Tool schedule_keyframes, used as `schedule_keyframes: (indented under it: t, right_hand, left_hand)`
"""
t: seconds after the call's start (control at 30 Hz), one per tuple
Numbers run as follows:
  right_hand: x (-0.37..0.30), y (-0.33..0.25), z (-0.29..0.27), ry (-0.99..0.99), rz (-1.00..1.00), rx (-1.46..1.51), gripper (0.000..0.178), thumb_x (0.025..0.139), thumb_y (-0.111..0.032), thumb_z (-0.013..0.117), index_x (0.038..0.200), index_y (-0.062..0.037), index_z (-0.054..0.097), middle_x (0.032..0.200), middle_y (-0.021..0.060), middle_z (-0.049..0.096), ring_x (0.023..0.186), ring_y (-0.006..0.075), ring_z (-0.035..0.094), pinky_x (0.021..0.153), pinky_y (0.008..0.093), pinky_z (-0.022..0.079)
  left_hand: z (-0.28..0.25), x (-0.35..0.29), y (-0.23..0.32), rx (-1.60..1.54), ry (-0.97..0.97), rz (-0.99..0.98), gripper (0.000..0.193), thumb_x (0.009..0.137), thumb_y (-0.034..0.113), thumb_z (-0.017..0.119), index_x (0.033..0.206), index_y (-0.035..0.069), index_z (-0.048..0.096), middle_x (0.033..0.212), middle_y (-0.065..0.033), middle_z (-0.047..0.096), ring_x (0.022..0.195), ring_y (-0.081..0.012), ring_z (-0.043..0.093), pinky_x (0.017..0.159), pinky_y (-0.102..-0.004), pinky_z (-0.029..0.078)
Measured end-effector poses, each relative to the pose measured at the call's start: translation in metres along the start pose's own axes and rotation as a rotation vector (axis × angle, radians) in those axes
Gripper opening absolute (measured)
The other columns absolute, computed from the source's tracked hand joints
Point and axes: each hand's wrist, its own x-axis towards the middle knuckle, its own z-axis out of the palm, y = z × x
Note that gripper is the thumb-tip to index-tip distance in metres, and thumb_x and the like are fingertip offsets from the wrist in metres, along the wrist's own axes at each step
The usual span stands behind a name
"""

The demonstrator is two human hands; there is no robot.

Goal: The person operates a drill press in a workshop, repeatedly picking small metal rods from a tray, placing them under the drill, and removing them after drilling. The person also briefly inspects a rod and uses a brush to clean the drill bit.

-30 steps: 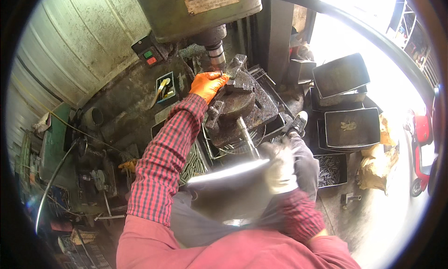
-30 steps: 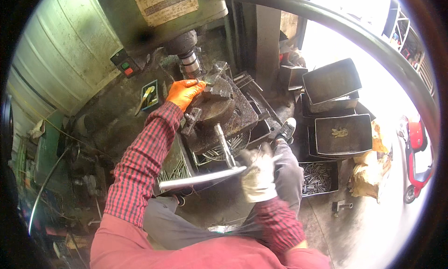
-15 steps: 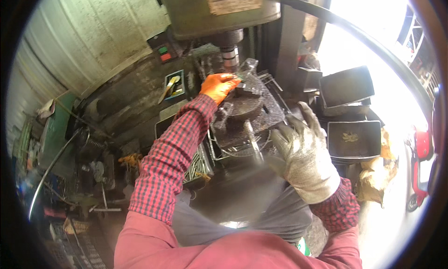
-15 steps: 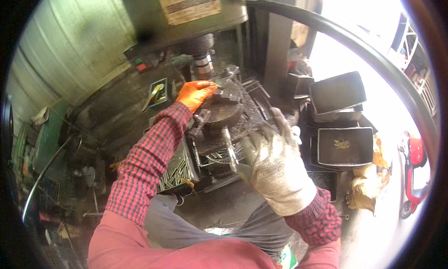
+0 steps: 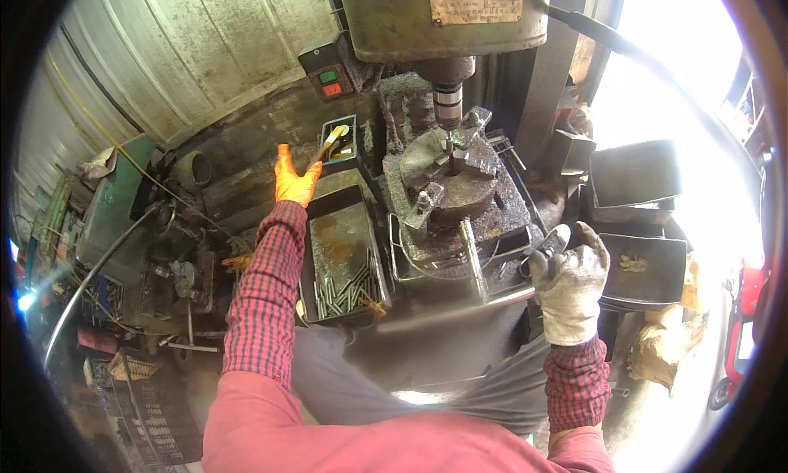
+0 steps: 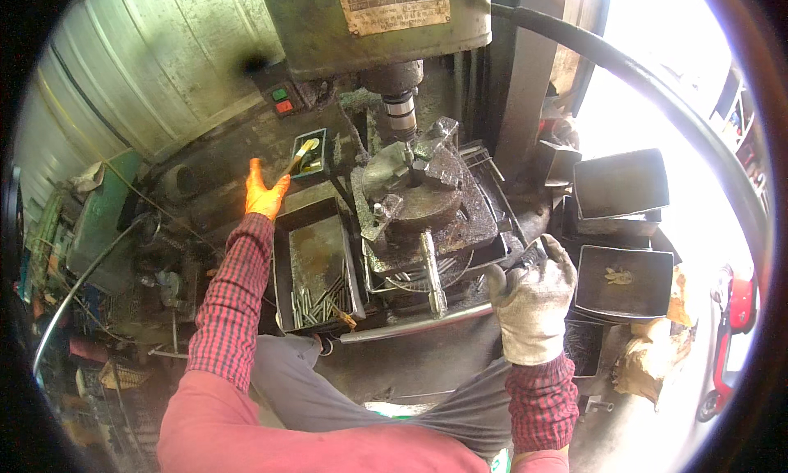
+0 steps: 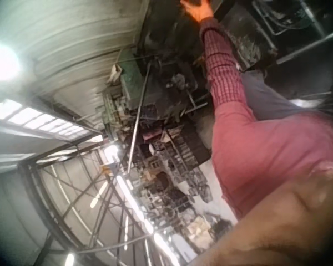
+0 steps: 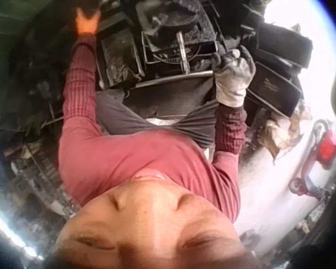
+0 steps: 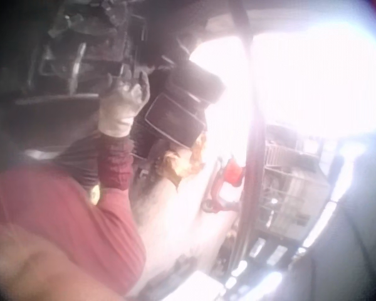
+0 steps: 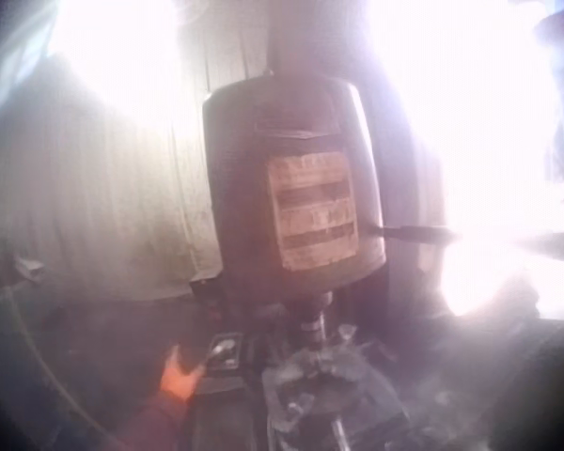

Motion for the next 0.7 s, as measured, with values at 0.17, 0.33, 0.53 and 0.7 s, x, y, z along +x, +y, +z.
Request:
schedule_keyframes:
  t: [0.17, 0.33, 0.53, 0.7]
  right_hand:
    - [0.002, -0.002, -0.005, -0.02, 0.016, 0.025, 0.029, 0.084, -0.036, 0.078, 0.084, -0.007, 0.078, 0.11, 0.0189, 0.073, 0.121, 0.0379, 0.063, 0.111, 0.0524, 0.043]
    - [0.0, -0.002, -0.003, -0.057, 0.063, -0.031, 0.026, 0.086, -0.039, 0.076, 0.082, -0.0127, 0.08, 0.104, 0.0179, 0.073, 0.124, 0.0369, 0.061, 0.113, 0.052, 0.039]
    - [0.001, -0.002, -0.005, -0.102, 0.039, -0.086, 0.031, 0.085, -0.038, 0.077, 0.082, -0.0075, 0.079, 0.101, 0.02, 0.073, 0.123, 0.0361, 0.062, 0.113, 0.05, 0.039]
    - [0.004, -0.003, -0.012, -0.075, 0.083, -0.003, 0.033, 0.085, -0.037, 0.078, 0.09, -0.0051, 0.08, 0.101, 0.0189, 0.074, 0.123, 0.0322, 0.063, 0.116, 0.0468, 0.036]
  left_hand:
    - [0.009, 0.022, -0.026, -0.099, -0.372, -0.108, 0.046, 0.1, 0.031, 0.073, 0.137, 0.004, 0.07, 0.126, -0.0171, 0.076, 0.121, -0.0279, 0.071, 0.105, -0.0374, 0.051]
    - [-0.037, 0.007, 0.014, -0.533, -0.327, -0.193, 0.028, 0.106, 0.021, 0.068, 0.126, 0.001, 0.075, 0.101, -0.003, 0.076, 0.084, -0.0101, 0.065, 0.079, -0.0258, 0.053]
    - [-0.062, -0.068, 0.123, -0.8, -0.497, 0.082, 0.026, 0.105, 0.018, 0.071, 0.127, 0.005, 0.076, 0.103, 0.0039, 0.07, 0.085, -0.0052, 0.06, 0.077, -0.0219, 0.05]
    - [-0.046, -0.066, 0.172, -0.75, -0.627, 0.06, 0.027, 0.105, 0.017, 0.071, 0.129, 0.005, 0.075, 0.101, 0.0047, 0.068, 0.083, -0.0067, 0.059, 0.077, -0.0228, 0.049]
